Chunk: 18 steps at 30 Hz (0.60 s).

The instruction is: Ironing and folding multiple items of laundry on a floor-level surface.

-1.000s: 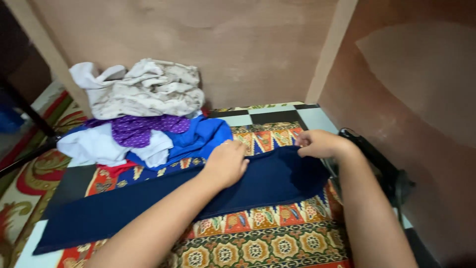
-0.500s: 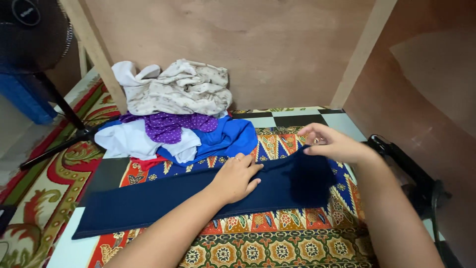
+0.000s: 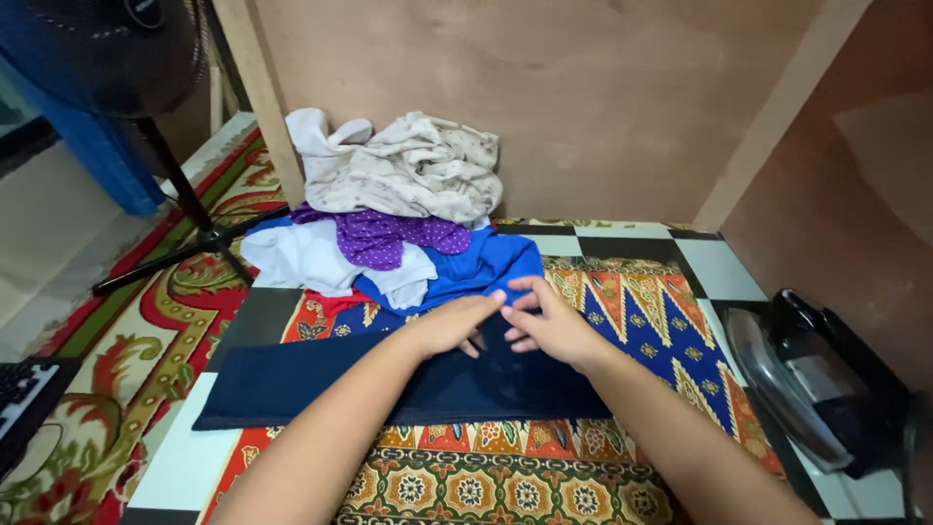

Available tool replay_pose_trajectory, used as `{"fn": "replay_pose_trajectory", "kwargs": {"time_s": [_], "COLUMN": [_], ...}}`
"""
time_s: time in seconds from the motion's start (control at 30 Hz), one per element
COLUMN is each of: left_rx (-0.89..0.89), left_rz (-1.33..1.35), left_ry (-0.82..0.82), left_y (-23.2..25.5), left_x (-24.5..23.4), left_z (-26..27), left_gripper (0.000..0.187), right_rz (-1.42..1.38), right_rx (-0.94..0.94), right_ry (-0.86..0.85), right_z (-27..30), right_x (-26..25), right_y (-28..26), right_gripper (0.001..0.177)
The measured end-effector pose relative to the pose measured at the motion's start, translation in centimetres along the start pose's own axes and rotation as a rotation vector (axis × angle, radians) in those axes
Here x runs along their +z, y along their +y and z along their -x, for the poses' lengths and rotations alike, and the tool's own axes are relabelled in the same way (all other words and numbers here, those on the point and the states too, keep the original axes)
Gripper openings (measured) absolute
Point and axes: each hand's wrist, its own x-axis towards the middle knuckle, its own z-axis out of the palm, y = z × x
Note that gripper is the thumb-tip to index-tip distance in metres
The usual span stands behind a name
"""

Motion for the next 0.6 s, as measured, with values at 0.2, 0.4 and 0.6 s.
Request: {"fn": "replay_pose_trajectory", "kwargs": {"time_s": [0.2, 0.4, 0.6], "left_rx": [0.021, 0.125, 0.198], "left_rz": [-0.359, -0.581, -0.46], "left_ry": [0.114, 0.258, 0.238], "left_y": [3.2, 2.0, -0.7], "left_x": [1.4, 1.4, 0.2], "left_z": [2.5, 2.3, 0.2], "left_gripper": [0.065, 0.054, 0.046], "right_rz": [0.381, 0.782, 0.67], "right_rx": [-0.254, -0.162, -0.109], "right_ry": [0.16, 0.064, -0.136], "right_z": [1.9, 2.2, 0.0], "right_x": [-3.8, -8.6, -11.7], "right_y": [-2.0, -2.1, 1.0], "right_gripper": [0.023, 0.029, 0.034]}}
